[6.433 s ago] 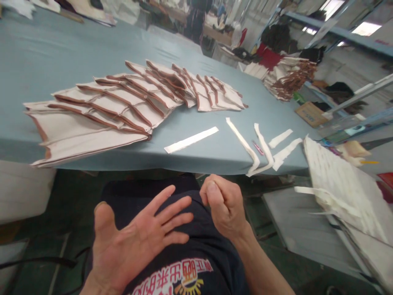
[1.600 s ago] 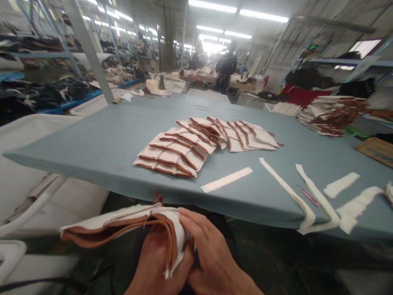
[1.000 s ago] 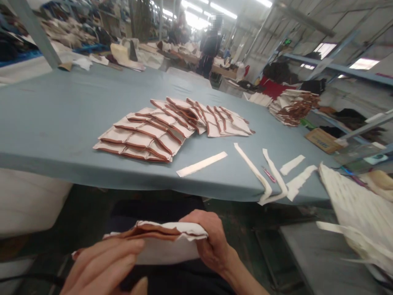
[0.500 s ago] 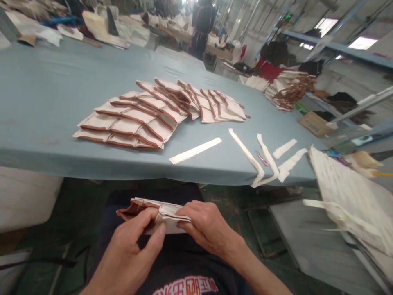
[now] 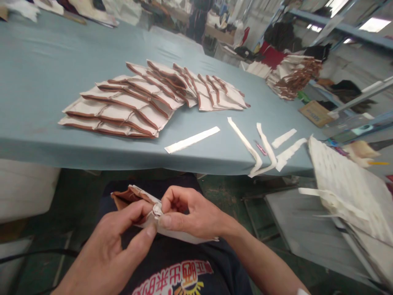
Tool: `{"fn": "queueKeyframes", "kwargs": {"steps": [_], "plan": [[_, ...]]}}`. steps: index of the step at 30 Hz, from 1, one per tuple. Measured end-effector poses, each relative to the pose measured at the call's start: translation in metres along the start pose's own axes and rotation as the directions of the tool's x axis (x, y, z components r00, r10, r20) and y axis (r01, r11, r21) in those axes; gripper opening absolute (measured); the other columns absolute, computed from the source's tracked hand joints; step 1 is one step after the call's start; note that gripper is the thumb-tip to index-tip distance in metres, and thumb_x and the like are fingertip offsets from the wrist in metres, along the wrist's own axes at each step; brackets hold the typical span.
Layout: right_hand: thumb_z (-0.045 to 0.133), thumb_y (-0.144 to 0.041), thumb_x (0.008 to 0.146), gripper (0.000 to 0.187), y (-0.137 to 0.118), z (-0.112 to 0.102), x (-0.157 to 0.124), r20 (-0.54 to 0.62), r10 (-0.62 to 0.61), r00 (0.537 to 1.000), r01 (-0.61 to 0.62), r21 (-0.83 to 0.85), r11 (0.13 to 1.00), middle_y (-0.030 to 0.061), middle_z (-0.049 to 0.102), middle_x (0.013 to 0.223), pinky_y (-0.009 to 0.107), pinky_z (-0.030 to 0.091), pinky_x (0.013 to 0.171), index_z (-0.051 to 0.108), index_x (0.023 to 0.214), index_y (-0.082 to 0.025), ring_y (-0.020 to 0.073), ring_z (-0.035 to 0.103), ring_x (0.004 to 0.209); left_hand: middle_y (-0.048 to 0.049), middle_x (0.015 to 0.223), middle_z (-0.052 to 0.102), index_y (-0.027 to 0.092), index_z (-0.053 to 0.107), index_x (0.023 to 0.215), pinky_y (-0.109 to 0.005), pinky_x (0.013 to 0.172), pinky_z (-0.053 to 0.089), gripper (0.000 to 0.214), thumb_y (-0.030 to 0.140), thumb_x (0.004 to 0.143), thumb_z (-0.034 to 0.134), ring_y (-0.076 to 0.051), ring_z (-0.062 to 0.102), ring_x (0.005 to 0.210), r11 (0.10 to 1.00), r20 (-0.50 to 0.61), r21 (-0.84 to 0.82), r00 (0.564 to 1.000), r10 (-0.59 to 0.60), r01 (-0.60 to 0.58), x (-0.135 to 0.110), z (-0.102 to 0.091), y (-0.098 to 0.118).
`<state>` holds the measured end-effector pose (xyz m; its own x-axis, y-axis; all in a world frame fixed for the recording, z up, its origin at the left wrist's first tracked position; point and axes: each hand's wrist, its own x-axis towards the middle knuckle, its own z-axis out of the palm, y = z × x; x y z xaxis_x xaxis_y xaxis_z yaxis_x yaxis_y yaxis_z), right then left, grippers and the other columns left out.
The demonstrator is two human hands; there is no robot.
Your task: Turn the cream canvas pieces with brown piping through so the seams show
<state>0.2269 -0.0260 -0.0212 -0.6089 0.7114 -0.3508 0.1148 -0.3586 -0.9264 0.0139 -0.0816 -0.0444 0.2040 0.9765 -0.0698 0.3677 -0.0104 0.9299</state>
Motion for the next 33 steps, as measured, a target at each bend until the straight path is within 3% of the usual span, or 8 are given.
{"fn": "queueKeyframes", "kwargs": {"steps": [4,11,14,18,23,28,33], "plan": [[0.097,-0.07,0.064,0.067,0.004,-0.002,0.007,0.096,0.041,0.995,-0.054,0.141,0.989,-0.009,0.054,0.071,0.021,0.034,0.058,0.058,0.084,-0.019,0.007,0.042,0.062,0.0029,0.066,0.075,0.026,0.072,0.078,-0.025,0.055,0.051,0.036,0.049,0.101,0.057,-0.019,0.068,0.059,1.0,-0.002,-0.011,1.0,-0.005,0.005,0.002,-0.002,0.006],[0.092,-0.072,0.071,0.065,0.01,-0.004,0.009,0.144,0.007,0.99,-0.034,0.186,0.982,-0.0083,0.054,0.069,0.021,0.032,0.056,0.056,0.082,-0.019,0.0072,0.042,0.061,0.0017,0.063,0.071,0.026,0.073,0.07,-0.026,0.052,0.049,0.035,0.042,0.097,0.058,-0.02,0.067,0.056,0.998,-0.011,-0.01,0.998,0.063,-0.063,0.01,-0.004,0.013],[0.089,-0.072,0.076,0.063,0.009,-0.002,0.008,0.08,0.002,0.997,-0.011,0.108,0.994,-0.0081,0.053,0.07,0.022,0.033,0.056,0.056,0.083,-0.02,0.0082,0.042,0.062,0.0002,0.067,0.074,0.026,0.077,0.073,-0.027,0.056,0.052,0.032,0.043,0.095,0.061,-0.021,0.069,0.06,0.998,-0.042,-0.037,0.998,0.053,-0.054,0.011,-0.003,0.008],[0.084,-0.058,0.089,0.047,0.006,0.004,0.005,-0.086,-0.116,0.989,0.106,-0.119,0.987,-0.0075,0.052,0.072,0.022,0.035,0.057,0.056,0.084,-0.021,0.009,0.042,0.064,-0.0001,0.073,0.075,0.026,0.081,0.081,-0.026,0.058,0.054,0.028,0.047,0.093,0.066,-0.021,0.067,0.066,0.997,-0.069,-0.082,0.998,0.006,-0.011,0.013,0.0,0.001],[0.074,-0.038,0.097,0.028,0.006,0.012,0.001,-0.189,-0.248,0.95,0.193,-0.268,0.944,-0.0068,0.054,0.073,0.023,0.036,0.058,0.055,0.084,-0.021,0.0091,0.044,0.063,0.001,0.063,0.066,0.024,0.075,0.064,-0.022,0.048,0.047,0.033,0.049,0.086,0.074,-0.016,0.058,0.055,0.994,-0.124,-0.098,0.991,-0.052,0.04,0.021,0.005,0.011],[0.069,-0.033,0.098,0.017,0.006,0.016,-0.001,-0.29,-0.265,0.92,0.165,-0.326,0.931,-0.0049,0.06,0.077,0.023,0.039,0.059,0.06,0.089,-0.021,0.0106,0.052,0.065,0.0,0.066,0.071,0.024,0.078,0.069,-0.022,0.05,0.048,0.032,0.048,0.09,0.07,-0.017,0.062,0.057,0.995,-0.129,-0.096,0.992,-0.009,-0.004,0.024,0.004,0.013],[0.069,-0.03,0.096,0.012,0.007,0.024,-0.001,-0.329,-0.278,0.903,0.136,-0.394,0.909,-0.0045,0.063,0.077,0.024,0.043,0.062,0.062,0.092,-0.021,0.0106,0.055,0.064,0.0008,0.068,0.068,0.023,0.072,0.069,-0.023,0.053,0.047,0.035,0.047,0.093,0.065,-0.016,0.059,0.059,0.993,-0.106,-0.115,0.993,-0.046,0.034,0.021,0.004,0.004]]}}
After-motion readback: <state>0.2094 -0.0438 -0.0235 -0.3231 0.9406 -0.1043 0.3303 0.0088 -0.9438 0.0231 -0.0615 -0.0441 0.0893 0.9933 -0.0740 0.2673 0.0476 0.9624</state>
